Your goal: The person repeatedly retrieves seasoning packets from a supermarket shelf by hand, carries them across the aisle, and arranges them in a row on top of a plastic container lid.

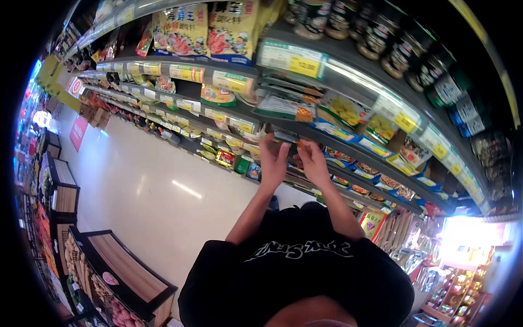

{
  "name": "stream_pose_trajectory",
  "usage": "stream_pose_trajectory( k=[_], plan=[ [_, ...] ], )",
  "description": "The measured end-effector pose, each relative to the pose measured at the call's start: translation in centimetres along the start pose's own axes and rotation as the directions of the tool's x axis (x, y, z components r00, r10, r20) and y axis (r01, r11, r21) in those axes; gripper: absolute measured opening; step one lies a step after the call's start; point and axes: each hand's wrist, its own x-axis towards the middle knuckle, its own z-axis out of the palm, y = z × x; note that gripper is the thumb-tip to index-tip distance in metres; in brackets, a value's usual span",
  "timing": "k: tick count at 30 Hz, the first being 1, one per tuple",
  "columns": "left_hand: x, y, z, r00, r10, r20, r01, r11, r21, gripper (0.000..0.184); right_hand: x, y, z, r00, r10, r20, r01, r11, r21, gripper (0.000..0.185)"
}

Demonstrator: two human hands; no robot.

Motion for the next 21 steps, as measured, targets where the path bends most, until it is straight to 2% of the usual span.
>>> stream_pose_trajectory(
  k=[3,5,6,9,14,16,19,21],
  plan=[
    [2.2,-1.6,-0.1,0.999,-0.031,-0.037,0.033,0.999,0.033,0.043,2.6,-0.7,0.7,0.998,0.049,0.031,-0.047,0.997,-0.065,0.034],
    [3.2,-1.7,0.3,0.992,-0.094,-0.080,0.100,0.992,0.071,0.044,4.3,0.2,0.4,1.000,0.023,0.017,-0.020,0.980,-0.198,0.033],
    [3.9,-3.3,0.4,0.990,-0.095,-0.102,0.096,0.995,0.003,0.045,5.2,0.9,0.3,1.000,0.007,0.013,-0.004,0.966,-0.260,0.033],
    [5.3,-3.2,0.9,0.963,-0.252,-0.100,0.231,0.955,-0.184,0.042,7.8,2.9,-0.4,0.996,-0.086,0.032,0.092,0.927,-0.364,0.031],
    [7.2,-5.5,1.1,0.913,-0.407,-0.032,0.363,0.844,-0.396,0.039,10.0,3.2,-1.2,0.975,-0.057,0.214,0.196,0.675,-0.712,0.027],
    [7.1,-4.1,1.6,0.878,-0.479,0.003,0.425,0.775,-0.467,0.036,10.0,4.4,-1.4,0.983,-0.063,0.171,0.155,0.779,-0.607,0.030],
    [7.2,-4.9,2.2,0.912,-0.408,0.048,0.363,0.744,-0.561,0.033,9.3,4.6,-1.9,0.988,-0.100,0.121,0.143,0.890,-0.433,0.032],
    [6.8,-4.8,2.7,0.894,-0.448,0.001,0.387,0.772,-0.504,0.024,7.9,4.5,-2.8,0.987,-0.084,0.137,0.124,0.940,-0.317,0.030]
  ],
)
